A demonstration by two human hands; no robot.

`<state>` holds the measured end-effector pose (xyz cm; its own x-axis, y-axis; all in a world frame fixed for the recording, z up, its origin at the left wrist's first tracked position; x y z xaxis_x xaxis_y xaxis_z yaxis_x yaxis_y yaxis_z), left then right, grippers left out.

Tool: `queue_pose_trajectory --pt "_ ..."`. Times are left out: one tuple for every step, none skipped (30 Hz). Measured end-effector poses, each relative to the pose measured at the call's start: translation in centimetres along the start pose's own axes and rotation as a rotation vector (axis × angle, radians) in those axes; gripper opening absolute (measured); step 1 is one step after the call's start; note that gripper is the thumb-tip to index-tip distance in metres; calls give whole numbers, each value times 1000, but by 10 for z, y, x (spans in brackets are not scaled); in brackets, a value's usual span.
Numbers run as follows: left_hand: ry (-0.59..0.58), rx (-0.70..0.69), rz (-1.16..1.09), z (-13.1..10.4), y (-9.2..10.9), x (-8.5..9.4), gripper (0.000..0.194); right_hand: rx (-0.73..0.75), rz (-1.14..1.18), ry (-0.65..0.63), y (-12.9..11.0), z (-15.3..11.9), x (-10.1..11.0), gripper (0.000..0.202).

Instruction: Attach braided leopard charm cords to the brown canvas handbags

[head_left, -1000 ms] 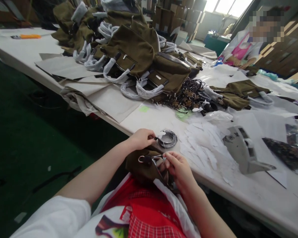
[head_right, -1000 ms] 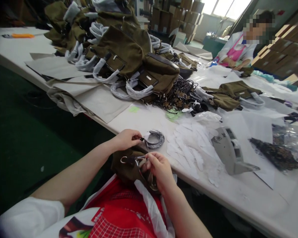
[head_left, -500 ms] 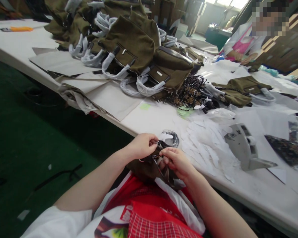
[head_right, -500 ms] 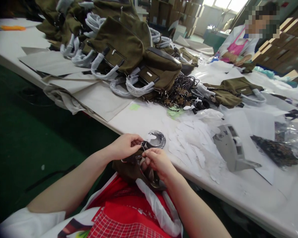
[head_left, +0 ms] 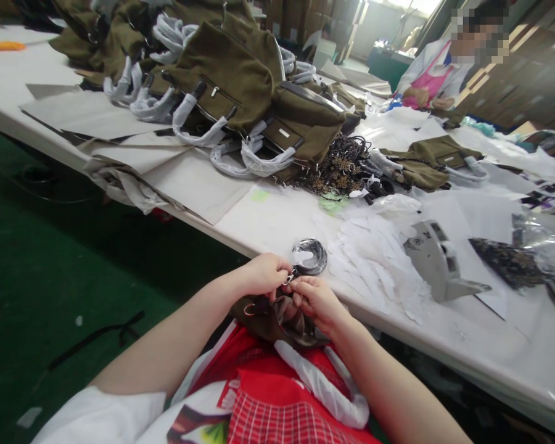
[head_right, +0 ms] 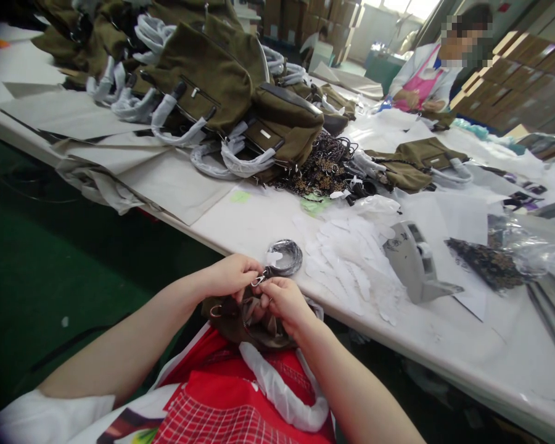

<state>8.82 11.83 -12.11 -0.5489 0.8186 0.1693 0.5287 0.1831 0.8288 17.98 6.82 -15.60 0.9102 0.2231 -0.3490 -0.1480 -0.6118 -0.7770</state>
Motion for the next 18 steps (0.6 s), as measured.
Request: queue_pose_trajectory --pt "-7 -12 9 0 1 -1 16 -1 10 2 1 -1 1 27" --pt "-10 -18 8 1 2 -2 14 -1 23 4 1 -2 2 27" --pt "-7 -21 2 1 2 -2 14 0 38 7 2 -3 3 27" --pt "-3 -22 -9 1 1 -2 13 1 53 9 2 -3 3 27" --pt "-1 -23 -23 1 1 -3 13 3 68 9 2 -4 4 27" --pt "-1 -25 -43 2 -1 -4 13 7 81 8 3 -4 5 27" --pt "-5 -27 -71 2 -2 -5 13 12 94 6 3 -5 5 27" --pt "-14 -29 -104 3 -3 -7 14 15 108 1 3 -5 4 26" --pt "-27 -31 -142 4 -5 -9 17 13 133 -7 4 -5 4 26" --pt "-44 -32 -182 5 -7 -11 19 4 166 -17 6 -5 2 25" --pt "-61 -32 -221 6 -9 -13 21 -12 204 -29 8 -5 1 24" --pt "-78 -31 -256 7 -11 -14 22 -32 241 -39 11 -5 0 22" --pt "-90 -31 -286 9 -13 -15 23 -50 274 -46 14 -5 -1 21" --pt "-98 -33 -309 10 -15 -16 24 -62 297 -44 16 -5 0 21" --pt "-100 -36 -326 11 -16 -15 26 -66 310 -36 17 -5 1 21" --pt "-94 -41 -337 12 -17 -15 28 -64 315 -27 18 -5 3 21" --pt "-80 -47 -341 12 -19 -14 29 -58 319 -16 18 -4 4 22" --pt "-58 -51 -338 12 -19 -12 29 -52 317 -9 18 -4 6 23"
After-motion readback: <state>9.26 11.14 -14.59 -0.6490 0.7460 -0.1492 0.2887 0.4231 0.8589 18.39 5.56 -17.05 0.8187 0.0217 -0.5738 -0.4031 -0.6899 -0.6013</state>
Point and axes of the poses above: each hand's wrist, its own z-axis towards the middle knuckle, its own x-axis out of the back of the hand, y = z × x, the point moved 9 cm from there along z, towards the middle knuckle, and after that the axes turned 10 degrees about -y, right-handed, at the moved point
